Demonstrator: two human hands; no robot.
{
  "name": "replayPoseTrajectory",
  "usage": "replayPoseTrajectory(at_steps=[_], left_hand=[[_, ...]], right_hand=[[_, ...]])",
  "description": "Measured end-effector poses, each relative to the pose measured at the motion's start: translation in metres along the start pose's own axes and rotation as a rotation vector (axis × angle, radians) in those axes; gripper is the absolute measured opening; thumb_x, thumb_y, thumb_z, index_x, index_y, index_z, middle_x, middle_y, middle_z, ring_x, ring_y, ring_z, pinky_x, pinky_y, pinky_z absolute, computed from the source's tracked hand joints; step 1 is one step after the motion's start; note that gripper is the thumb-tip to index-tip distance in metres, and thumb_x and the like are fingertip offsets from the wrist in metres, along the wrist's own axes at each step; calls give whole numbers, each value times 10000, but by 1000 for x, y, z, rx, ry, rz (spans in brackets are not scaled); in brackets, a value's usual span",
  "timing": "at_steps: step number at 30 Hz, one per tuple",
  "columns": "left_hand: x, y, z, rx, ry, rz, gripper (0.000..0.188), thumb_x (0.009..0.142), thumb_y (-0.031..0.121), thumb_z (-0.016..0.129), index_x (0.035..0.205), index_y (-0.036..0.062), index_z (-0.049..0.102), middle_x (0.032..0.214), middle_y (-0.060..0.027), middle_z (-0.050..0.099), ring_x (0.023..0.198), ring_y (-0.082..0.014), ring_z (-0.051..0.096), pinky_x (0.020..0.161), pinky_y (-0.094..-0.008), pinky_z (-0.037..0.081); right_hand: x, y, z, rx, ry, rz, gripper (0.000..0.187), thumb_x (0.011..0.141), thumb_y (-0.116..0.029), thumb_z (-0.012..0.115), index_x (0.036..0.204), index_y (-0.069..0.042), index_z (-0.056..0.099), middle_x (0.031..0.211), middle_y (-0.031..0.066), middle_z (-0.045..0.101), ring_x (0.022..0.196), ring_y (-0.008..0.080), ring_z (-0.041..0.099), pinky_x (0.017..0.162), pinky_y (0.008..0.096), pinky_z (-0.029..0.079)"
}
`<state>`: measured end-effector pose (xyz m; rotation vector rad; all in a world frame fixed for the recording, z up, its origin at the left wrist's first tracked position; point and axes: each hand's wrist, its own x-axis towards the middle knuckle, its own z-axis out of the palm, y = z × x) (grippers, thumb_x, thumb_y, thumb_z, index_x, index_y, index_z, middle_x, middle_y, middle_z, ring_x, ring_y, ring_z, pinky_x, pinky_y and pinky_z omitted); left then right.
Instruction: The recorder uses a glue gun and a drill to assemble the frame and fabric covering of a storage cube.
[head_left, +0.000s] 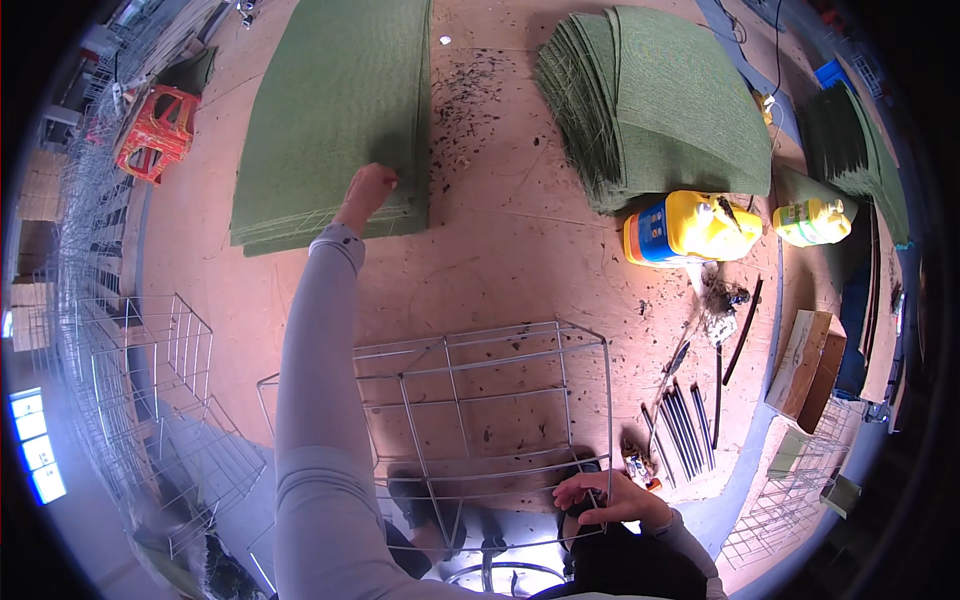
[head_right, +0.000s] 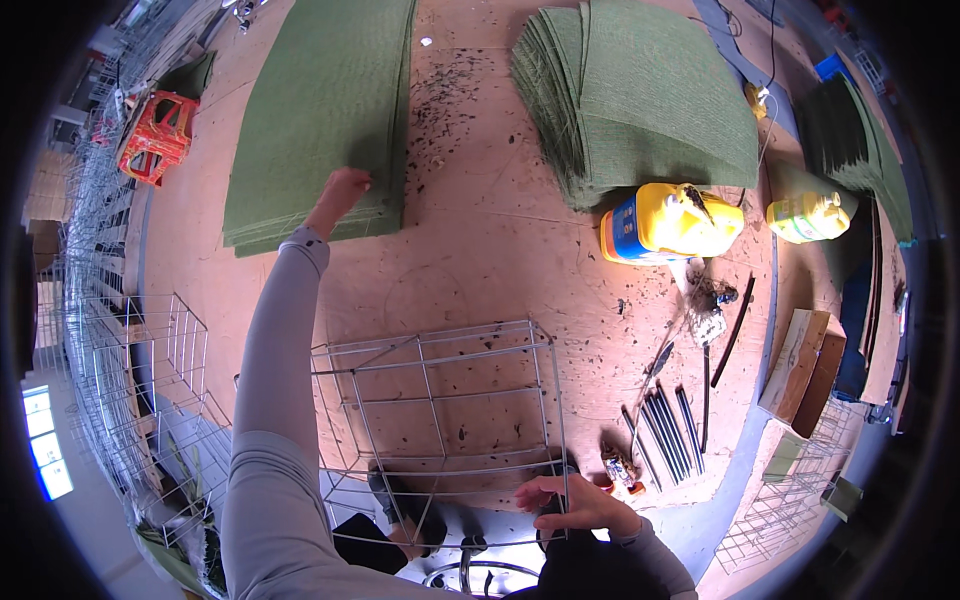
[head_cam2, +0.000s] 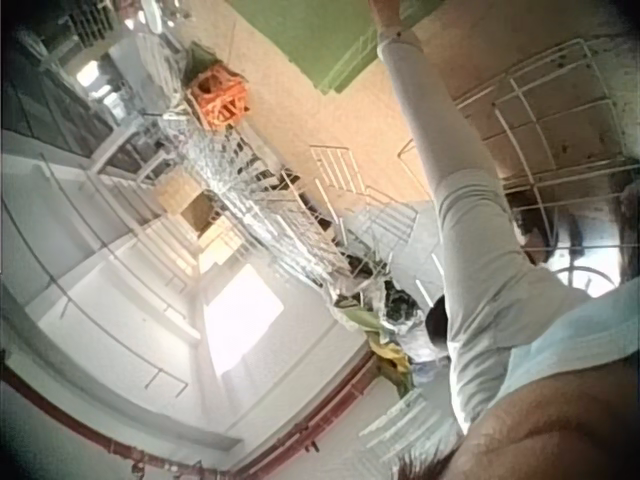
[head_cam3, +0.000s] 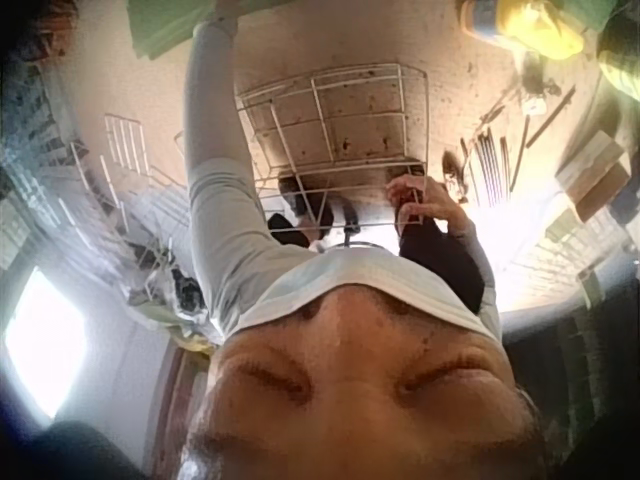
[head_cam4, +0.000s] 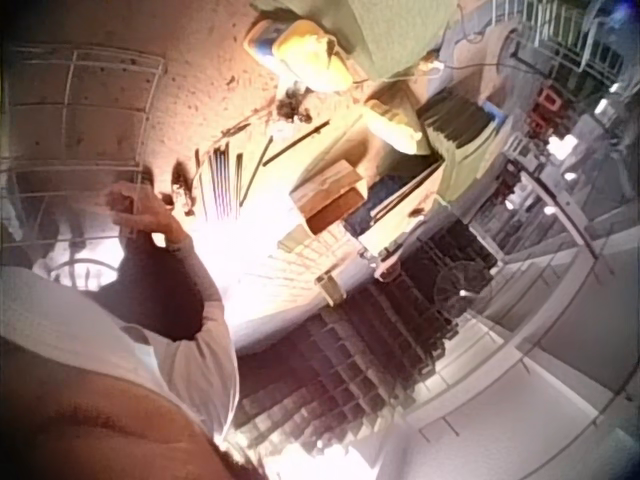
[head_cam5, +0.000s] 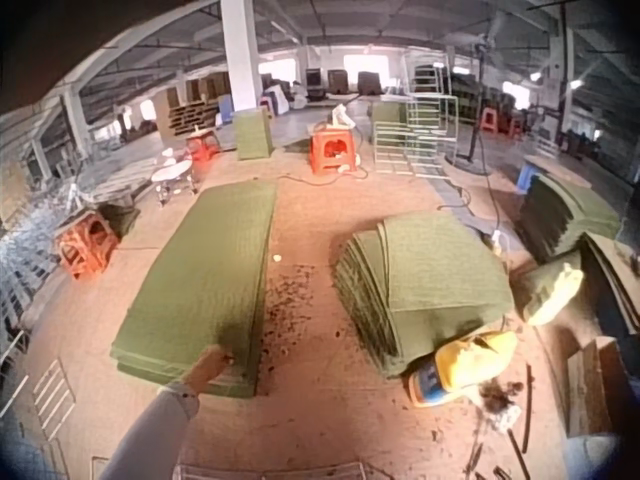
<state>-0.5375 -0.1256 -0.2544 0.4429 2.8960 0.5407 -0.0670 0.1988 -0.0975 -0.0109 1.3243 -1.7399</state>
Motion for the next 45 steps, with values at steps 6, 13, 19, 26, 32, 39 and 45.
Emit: replayPoseTrajectory(at_steps=[6,13,19,26,32,39,45], left_hand=[[-7,-7,-42,-433,189,-213,159,680,123,737,806,44,681,693,-71,656,649,-141,606,645,-277,483],[-20,3,-83,-633,192,-199,139,714,109,742,657,58,627,613,23,573,595,-51,514,561,-213,426],[-23,5,-83,-700,275,-16,145,699,88,748,641,41,624,598,41,549,599,-51,467,587,-226,421],[-19,-21,-64,-631,142,-2,21,737,48,675,754,38,668,716,-13,645,692,-89,569,671,-246,468],[-30,-15,-27,-222,164,-148,194,711,65,673,903,58,649,850,-70,652,789,-164,615,721,-263,490],[-21,37,2,268,0,32,339,635,134,736,940,77,600,997,-113,567,973,-291,543,831,-385,451],[-15,35,18,443,-54,113,339,639,123,731,940,57,590,1014,-112,530,993,-298,534,840,-396,450]], right_hand=[[1,-3,0,-53,8,-54,478,768,-266,675,1138,-5,522,998,112,613,963,185,576,838,307,444],[-5,4,9,7,82,-51,432,800,-260,634,1132,-7,524,952,91,611,917,162,568,821,292,439],[-13,20,14,35,143,-67,434,830,-281,593,1129,23,513,952,100,606,915,159,563,807,281,449],[-12,19,11,39,122,-73,450,831,-303,594,1131,23,511,951,104,609,924,161,563,819,288,444],[-8,10,4,-2,35,-56,448,822,-303,609,1137,1,515,970,99,611,931,161,563,838,297,433],[1,6,-7,-14,-77,-43,472,776,-270,665,1138,-4,517,992,111,615,933,177,584,827,299,451],[6,2,-14,-10,-143,-14,494,745,-262,696,1133,-9,524,996,105,614,928,173,586,822,296,457]])
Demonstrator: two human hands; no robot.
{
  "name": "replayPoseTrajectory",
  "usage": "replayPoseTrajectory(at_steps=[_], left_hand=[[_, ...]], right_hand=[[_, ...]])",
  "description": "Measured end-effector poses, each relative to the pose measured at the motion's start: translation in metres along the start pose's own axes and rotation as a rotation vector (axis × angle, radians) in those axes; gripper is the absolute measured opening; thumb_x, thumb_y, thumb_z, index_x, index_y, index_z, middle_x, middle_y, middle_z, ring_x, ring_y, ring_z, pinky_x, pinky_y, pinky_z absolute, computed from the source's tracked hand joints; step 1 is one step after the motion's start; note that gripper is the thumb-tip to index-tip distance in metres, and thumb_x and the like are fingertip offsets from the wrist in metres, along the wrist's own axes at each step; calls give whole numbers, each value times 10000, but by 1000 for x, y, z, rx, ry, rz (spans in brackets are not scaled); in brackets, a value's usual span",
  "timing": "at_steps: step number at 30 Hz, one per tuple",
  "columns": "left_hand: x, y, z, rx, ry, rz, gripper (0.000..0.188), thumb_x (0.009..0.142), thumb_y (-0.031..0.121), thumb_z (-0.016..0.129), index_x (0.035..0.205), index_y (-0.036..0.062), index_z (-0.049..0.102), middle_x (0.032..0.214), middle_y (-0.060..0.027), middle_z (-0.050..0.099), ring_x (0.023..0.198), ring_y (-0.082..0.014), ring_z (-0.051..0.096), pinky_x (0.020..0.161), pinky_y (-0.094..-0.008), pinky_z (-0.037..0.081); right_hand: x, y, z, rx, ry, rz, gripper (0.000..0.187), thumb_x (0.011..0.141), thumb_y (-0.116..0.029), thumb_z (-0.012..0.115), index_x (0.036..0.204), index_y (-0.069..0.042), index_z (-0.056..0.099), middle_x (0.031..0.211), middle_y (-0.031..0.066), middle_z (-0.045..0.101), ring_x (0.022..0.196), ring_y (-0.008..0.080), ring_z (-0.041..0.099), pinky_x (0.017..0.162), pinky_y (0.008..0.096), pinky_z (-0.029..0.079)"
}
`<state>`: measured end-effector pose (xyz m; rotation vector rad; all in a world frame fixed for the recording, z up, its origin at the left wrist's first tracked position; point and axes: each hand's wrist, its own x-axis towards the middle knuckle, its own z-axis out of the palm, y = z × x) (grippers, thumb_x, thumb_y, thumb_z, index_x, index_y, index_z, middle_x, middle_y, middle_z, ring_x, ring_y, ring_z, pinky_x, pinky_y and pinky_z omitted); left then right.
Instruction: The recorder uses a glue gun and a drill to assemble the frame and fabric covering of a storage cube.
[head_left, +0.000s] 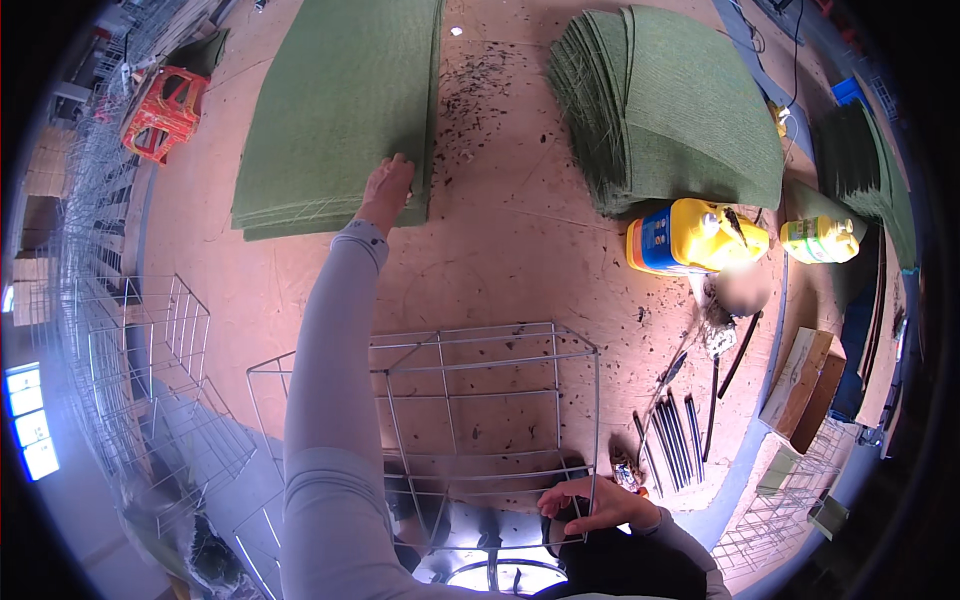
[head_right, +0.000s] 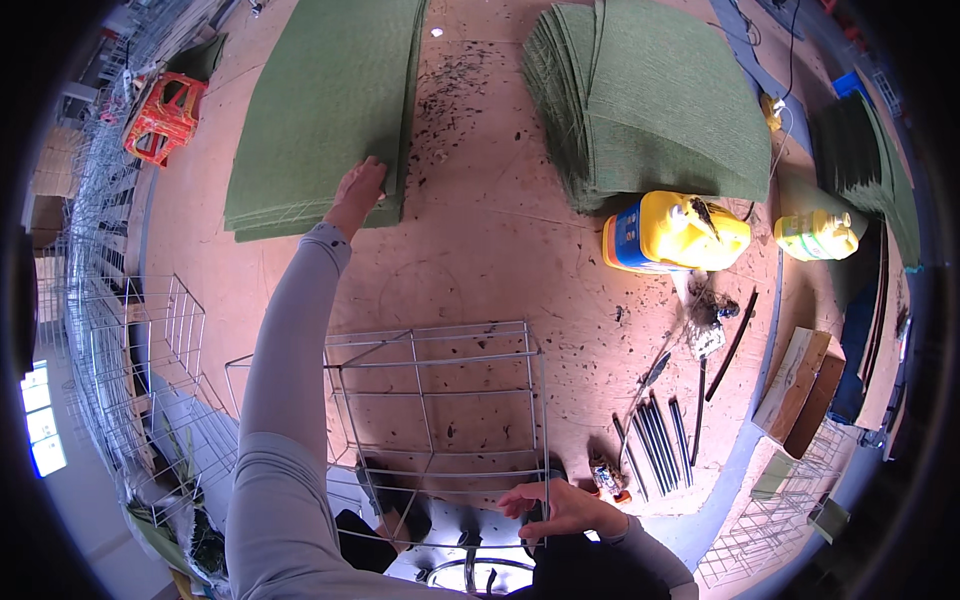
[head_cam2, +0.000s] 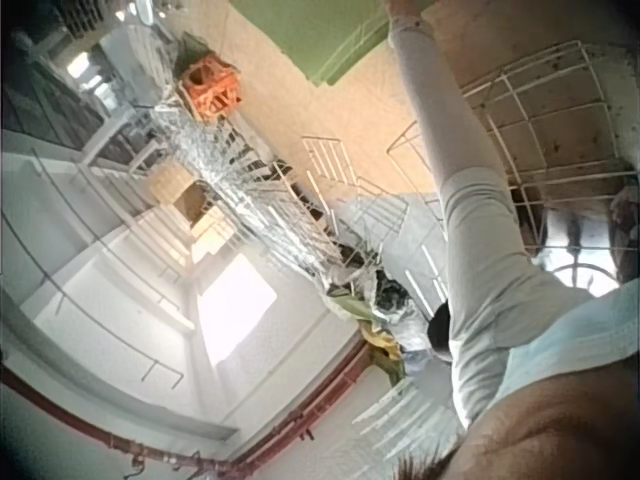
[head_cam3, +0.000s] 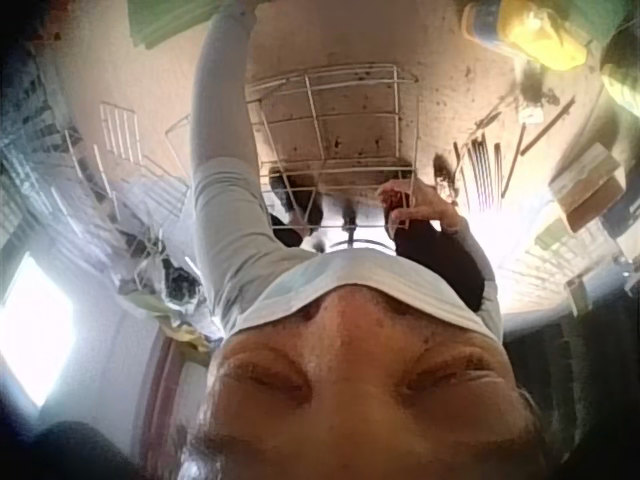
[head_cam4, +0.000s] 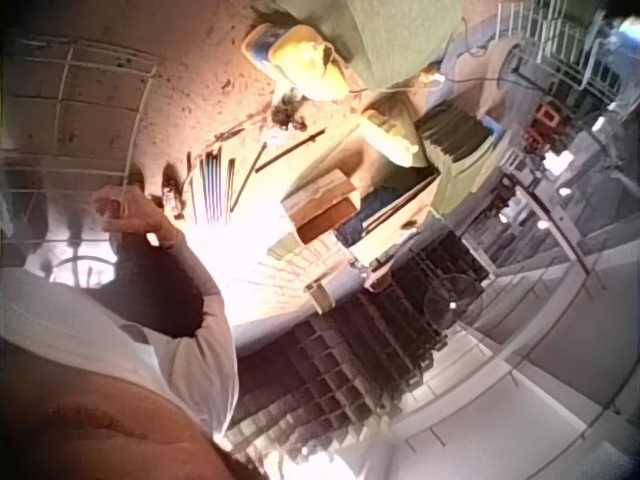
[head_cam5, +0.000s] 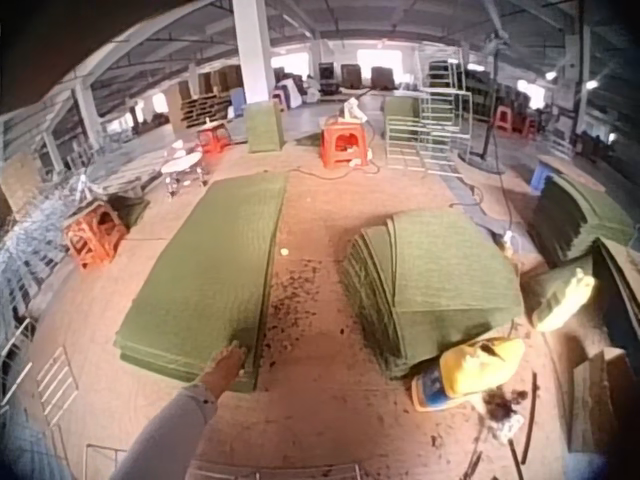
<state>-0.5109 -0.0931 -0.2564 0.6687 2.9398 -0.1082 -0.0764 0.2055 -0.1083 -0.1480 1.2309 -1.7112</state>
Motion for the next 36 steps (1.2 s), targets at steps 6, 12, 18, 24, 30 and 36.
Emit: replayPoseTrajectory(at_steps=[6,12,18,24,30,36], left_hand=[[12,-17,-5,-253,-97,-65,432,623,137,758,1029,90,621,1034,-113,571,985,-293,556,835,-380,458],[16,-38,1,-470,-93,-63,330,626,136,764,933,71,662,934,-117,631,914,-277,597,788,-358,465],[14,-47,12,-598,-14,-48,226,608,148,776,801,75,683,839,-108,635,833,-277,613,747,-366,471],[13,-49,20,-714,59,-41,167,624,120,761,749,61,668,832,-93,607,796,-267,604,710,-353,465],[13,-51,30,-848,102,-92,139,682,137,724,761,46,656,822,-80,601,789,-203,593,694,-325,458],[20,-70,33,-985,24,-291,163,780,186,630,887,63,630,758,-61,596,725,-138,546,677,-291,444]], right_hand=[[1,5,-4,-26,-34,-54,491,745,-261,700,1131,-11,529,986,93,615,903,175,586,803,300,462],[2,5,-5,-33,-50,-58,496,742,-260,704,1131,-6,530,973,92,617,900,175,582,792,301,463],[2,6,-6,-29,-56,-66,511,741,-272,703,1139,-4,526,978,96,617,896,182,578,795,306,456],[3,4,-6,-22,-60,-69,524,738,-281,703,1143,-4,523,977,100,615,897,187,577,801,311,453],[5,5,-6,-14,-68,-74,516,734,-262,699,1144,-4,522,982,101,611,901,186,576,806,311,451],[7,4,-7,3,-79,-82,519,730,-266,699,1144,-6,523,982,99,610,902,185,574,806,311,449]])
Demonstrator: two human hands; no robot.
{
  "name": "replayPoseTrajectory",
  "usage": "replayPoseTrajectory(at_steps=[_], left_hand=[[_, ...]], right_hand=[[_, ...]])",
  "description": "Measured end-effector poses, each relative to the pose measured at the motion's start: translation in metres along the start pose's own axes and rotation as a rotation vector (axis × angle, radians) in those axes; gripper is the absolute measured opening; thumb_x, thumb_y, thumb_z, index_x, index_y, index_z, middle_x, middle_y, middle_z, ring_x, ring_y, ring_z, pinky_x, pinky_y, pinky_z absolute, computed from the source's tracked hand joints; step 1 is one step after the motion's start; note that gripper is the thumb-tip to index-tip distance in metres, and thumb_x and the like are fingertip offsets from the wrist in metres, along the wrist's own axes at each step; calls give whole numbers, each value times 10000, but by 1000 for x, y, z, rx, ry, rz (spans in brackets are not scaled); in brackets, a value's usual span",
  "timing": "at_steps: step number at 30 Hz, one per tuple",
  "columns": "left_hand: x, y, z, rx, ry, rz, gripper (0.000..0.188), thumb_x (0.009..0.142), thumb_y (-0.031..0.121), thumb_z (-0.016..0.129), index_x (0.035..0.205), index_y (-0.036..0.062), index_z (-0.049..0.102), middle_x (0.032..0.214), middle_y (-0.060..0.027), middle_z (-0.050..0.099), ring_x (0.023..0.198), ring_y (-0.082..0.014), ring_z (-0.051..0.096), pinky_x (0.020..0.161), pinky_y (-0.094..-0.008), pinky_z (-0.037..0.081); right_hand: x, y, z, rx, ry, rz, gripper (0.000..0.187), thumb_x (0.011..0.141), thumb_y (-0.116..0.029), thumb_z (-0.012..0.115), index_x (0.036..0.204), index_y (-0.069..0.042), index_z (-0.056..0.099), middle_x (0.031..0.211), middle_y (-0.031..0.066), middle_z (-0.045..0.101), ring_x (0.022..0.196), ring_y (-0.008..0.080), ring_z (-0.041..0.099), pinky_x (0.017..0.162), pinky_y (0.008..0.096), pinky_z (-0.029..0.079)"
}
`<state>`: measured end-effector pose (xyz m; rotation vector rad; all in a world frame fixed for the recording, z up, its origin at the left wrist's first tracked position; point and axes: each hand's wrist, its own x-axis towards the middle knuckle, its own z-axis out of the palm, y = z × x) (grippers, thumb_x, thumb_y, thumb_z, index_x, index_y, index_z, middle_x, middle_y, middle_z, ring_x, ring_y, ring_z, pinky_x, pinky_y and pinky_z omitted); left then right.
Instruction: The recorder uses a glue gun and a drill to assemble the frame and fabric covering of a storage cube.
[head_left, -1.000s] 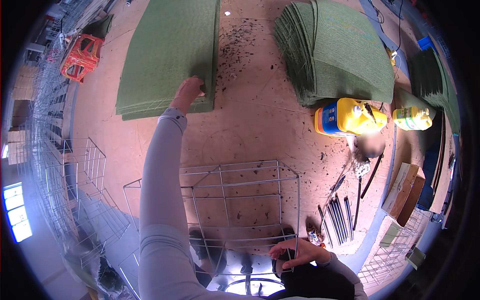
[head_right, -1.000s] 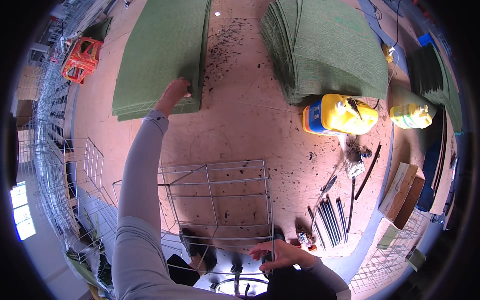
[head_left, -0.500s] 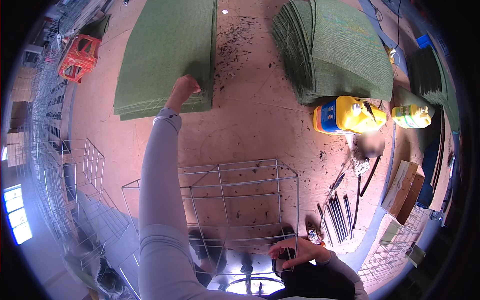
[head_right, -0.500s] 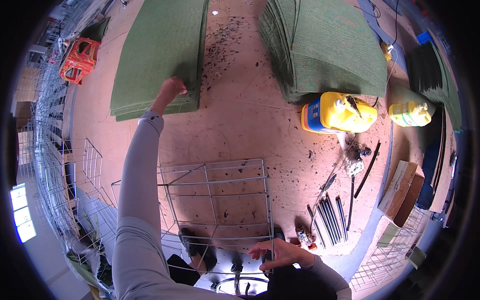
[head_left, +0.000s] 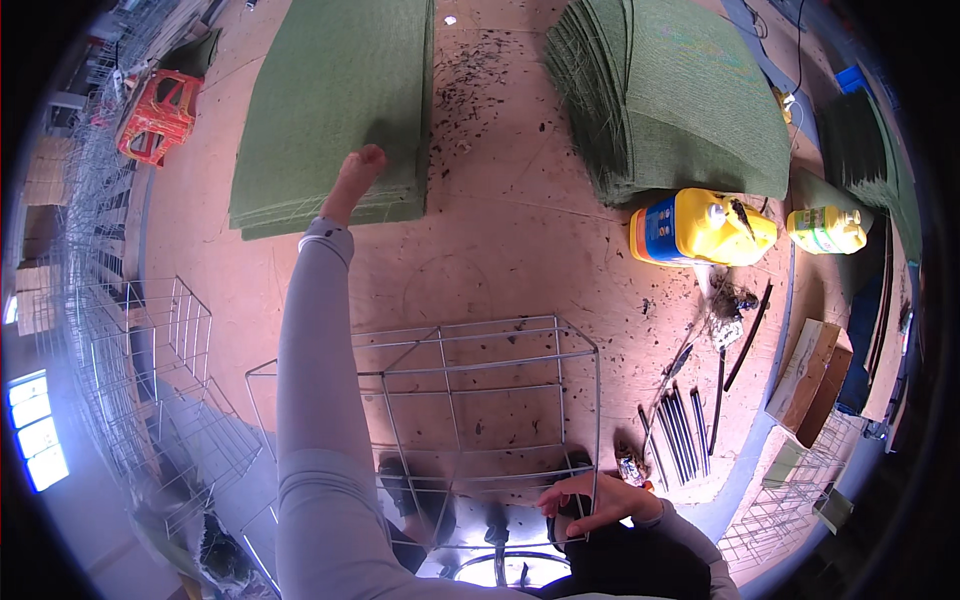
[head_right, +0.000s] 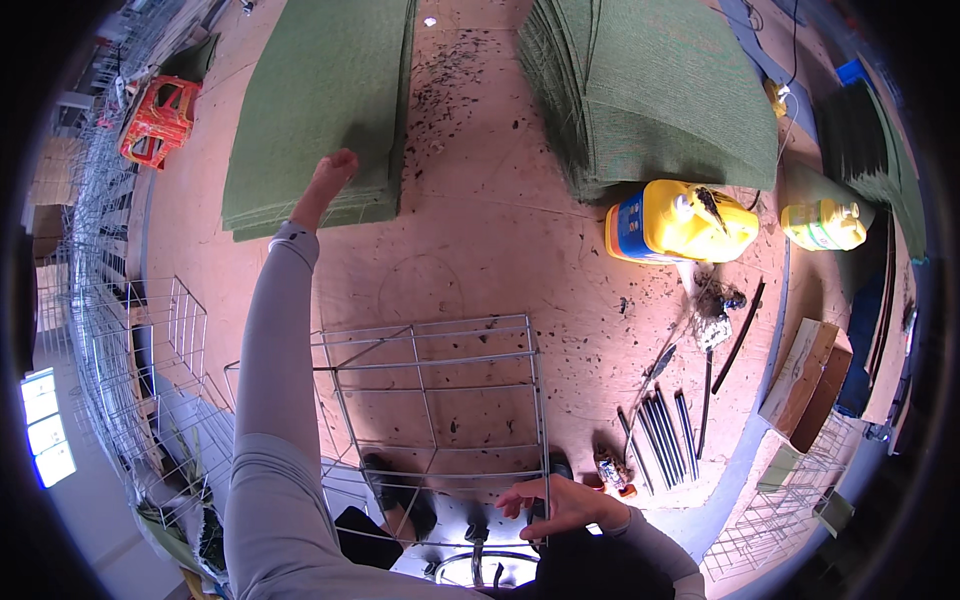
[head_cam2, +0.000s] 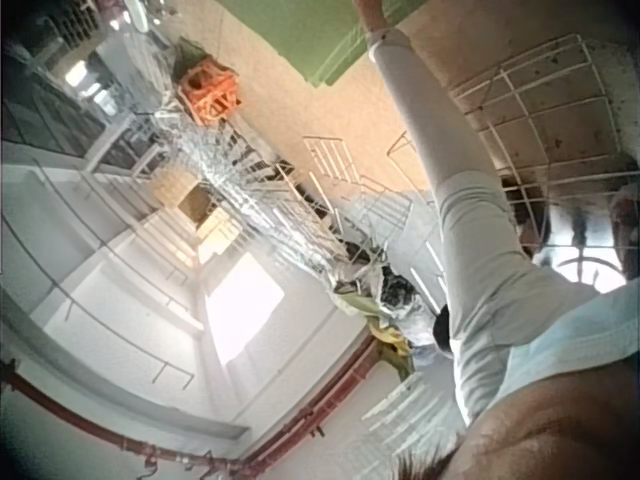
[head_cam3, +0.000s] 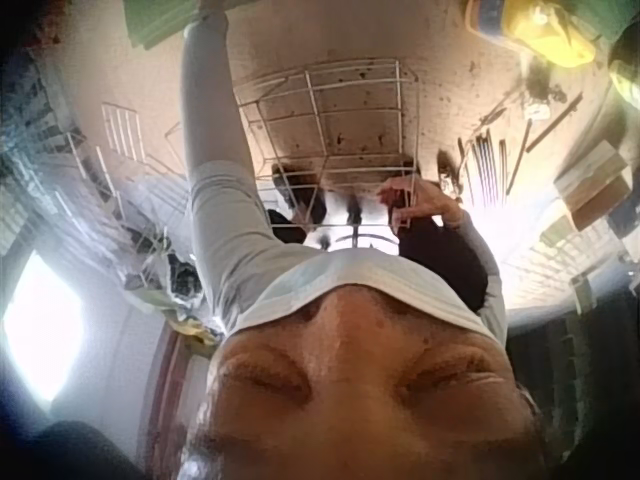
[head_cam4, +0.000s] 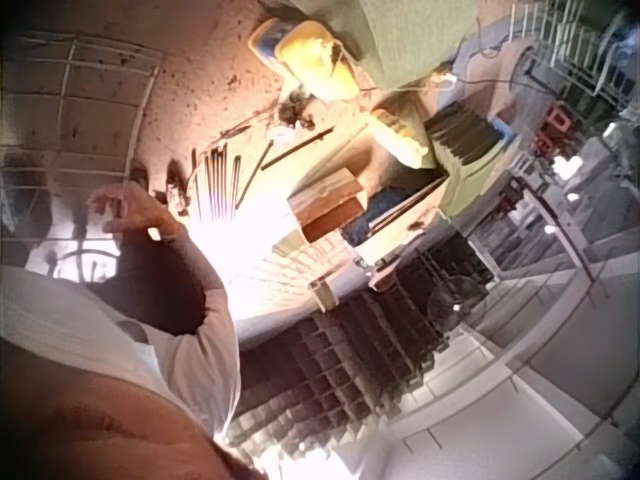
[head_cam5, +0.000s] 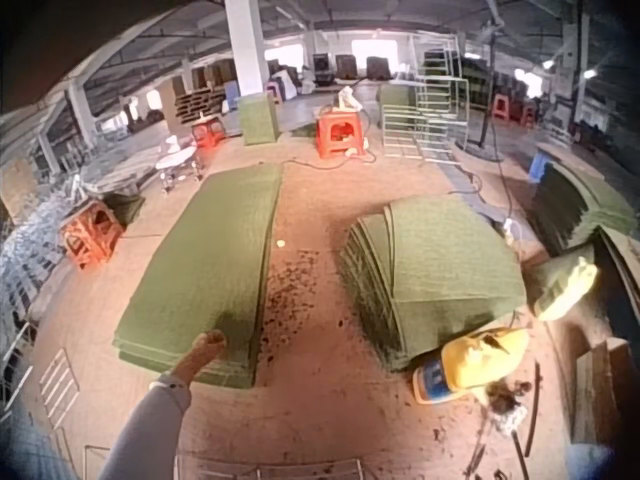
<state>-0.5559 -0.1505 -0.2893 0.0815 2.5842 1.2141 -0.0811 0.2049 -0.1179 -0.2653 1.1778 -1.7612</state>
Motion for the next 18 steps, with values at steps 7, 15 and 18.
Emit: replayPoseTrajectory(at_steps=[7,15,18], left_hand=[[-7,64,-80,-264,503,264,109,895,172,530,899,68,565,667,47,477,594,-44,409,547,-211,363],[-172,278,-177,153,650,525,178,871,189,567,936,26,598,664,-32,539,611,-90,455,580,-250,407],[-252,299,-158,82,548,449,190,840,159,604,971,23,621,685,-71,600,596,-97,507,587,-258,438]], right_hand=[[4,-5,5,-20,23,-43,505,731,-283,693,1127,-14,533,980,82,616,915,174,573,794,303,436],[-12,1,26,86,269,-124,417,751,-245,690,1074,-18,558,929,58,609,857,124,566,751,262,447],[-19,9,34,-210,527,-93,293,780,-213,669,995,-32,587,853,46,619,793,106,568,705,249,457]])
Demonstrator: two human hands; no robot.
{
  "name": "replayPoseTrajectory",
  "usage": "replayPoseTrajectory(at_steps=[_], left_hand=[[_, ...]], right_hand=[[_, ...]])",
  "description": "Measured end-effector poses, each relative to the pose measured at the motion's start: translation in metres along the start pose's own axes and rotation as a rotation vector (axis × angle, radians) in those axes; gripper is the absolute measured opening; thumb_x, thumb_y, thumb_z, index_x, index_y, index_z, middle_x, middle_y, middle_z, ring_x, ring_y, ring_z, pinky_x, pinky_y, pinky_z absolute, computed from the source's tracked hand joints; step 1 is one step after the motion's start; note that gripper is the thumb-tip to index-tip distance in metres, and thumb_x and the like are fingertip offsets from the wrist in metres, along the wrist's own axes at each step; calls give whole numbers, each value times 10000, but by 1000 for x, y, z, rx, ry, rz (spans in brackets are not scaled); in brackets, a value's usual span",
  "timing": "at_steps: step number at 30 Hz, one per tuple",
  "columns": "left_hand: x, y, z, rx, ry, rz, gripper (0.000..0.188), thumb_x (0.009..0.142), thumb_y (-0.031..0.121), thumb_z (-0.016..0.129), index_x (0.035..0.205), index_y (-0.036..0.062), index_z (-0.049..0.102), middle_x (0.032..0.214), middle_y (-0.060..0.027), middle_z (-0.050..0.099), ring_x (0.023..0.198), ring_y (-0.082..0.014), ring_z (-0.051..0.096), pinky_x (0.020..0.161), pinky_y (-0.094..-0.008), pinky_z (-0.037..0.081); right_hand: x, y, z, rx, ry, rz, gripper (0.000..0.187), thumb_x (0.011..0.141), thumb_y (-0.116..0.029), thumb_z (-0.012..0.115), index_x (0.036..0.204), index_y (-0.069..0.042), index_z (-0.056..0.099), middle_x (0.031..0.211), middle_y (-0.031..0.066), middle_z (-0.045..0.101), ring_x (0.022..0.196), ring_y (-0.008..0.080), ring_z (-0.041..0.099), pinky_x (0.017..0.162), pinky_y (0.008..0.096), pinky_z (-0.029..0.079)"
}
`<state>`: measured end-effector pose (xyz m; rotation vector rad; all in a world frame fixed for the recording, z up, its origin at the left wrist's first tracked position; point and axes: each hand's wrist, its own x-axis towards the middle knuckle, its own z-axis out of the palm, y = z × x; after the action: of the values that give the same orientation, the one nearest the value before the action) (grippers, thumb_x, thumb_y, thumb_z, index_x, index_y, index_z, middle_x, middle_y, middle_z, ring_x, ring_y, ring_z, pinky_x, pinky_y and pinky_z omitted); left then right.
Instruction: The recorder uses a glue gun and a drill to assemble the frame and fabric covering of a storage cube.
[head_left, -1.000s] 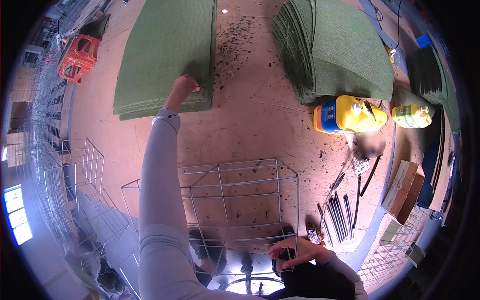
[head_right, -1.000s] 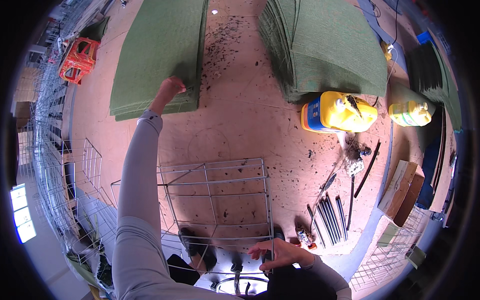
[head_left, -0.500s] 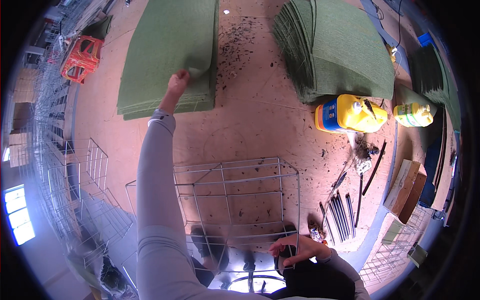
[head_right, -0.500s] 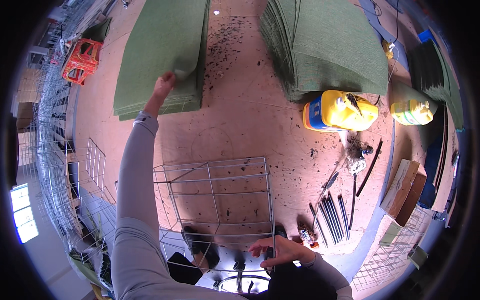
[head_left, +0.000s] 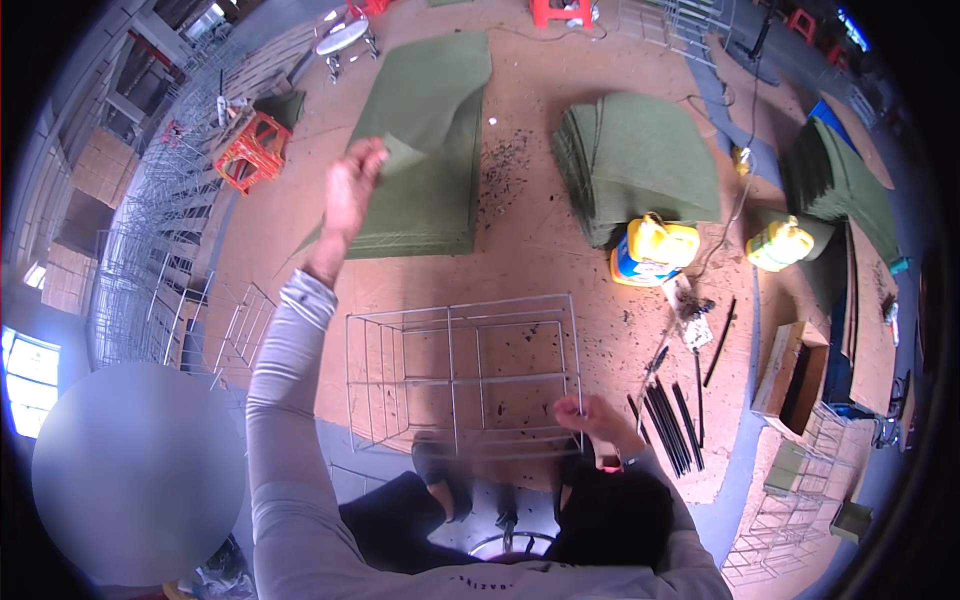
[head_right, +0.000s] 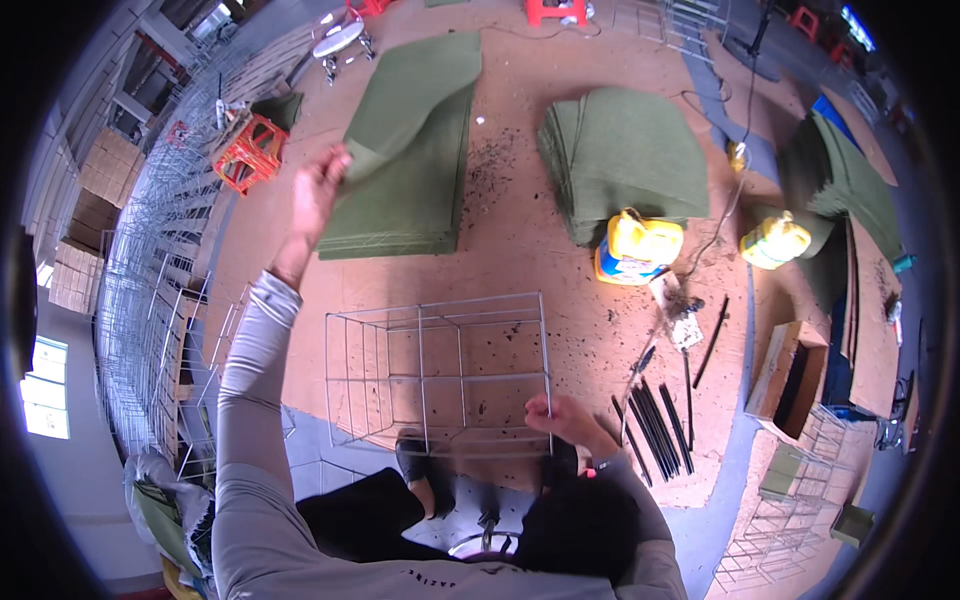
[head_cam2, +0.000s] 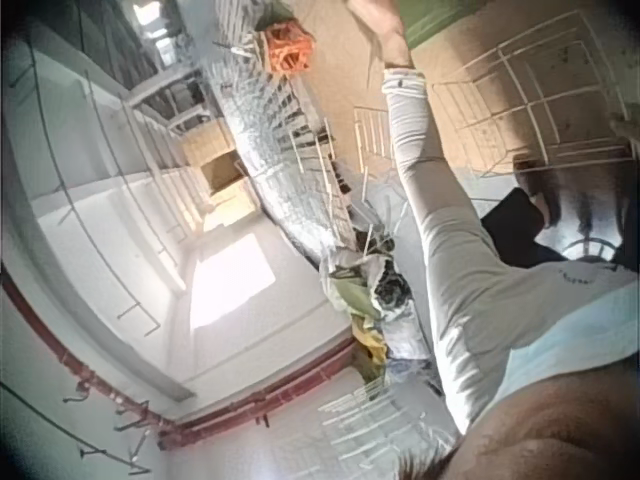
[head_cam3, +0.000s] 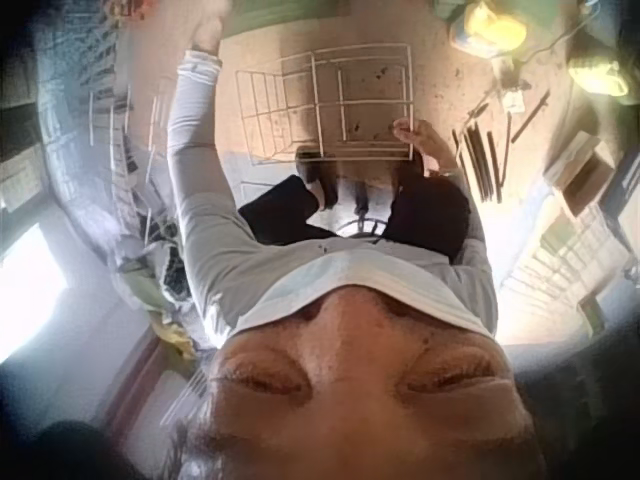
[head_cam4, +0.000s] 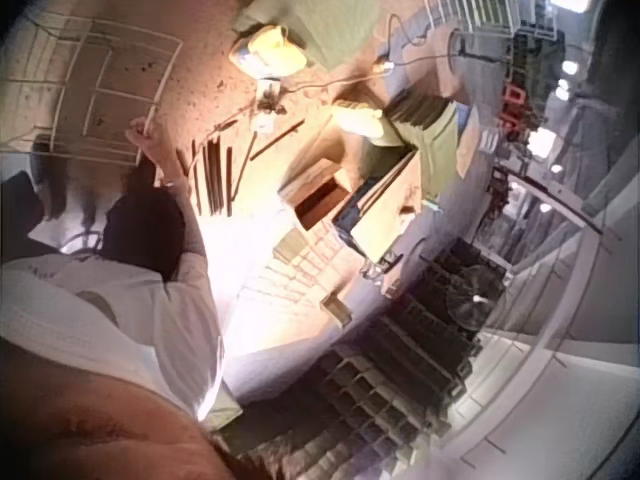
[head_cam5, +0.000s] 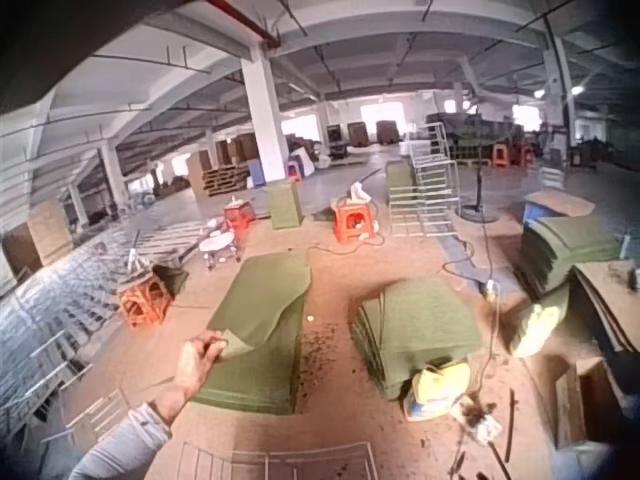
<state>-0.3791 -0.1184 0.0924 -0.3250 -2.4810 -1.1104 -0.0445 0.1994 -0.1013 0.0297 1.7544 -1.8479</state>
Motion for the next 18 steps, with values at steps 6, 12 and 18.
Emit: replayPoseTrajectory(at_steps=[6,12,18], left_hand=[[-102,31,-19,-92,-140,-15,120,761,101,679,835,20,631,687,-68,619,607,-107,544,609,-272,467],[-171,51,-38,-106,-33,-100,115,773,53,654,738,12,552,612,-10,528,594,-70,453,575,-239,414],[-204,83,-53,-171,107,-36,105,794,62,626,773,7,540,621,-48,528,583,-107,471,586,-260,425]], right_hand=[[-50,-66,-14,-590,380,-295,194,829,-206,614,940,-48,593,796,32,618,716,121,583,626,262,468],[-83,-198,29,-604,323,-362,350,835,-323,603,958,5,593,783,83,629,709,140,592,631,274,467],[-29,-232,105,-190,144,-218,407,858,-411,547,999,-30,561,895,79,626,749,146,620,661,276,492]])
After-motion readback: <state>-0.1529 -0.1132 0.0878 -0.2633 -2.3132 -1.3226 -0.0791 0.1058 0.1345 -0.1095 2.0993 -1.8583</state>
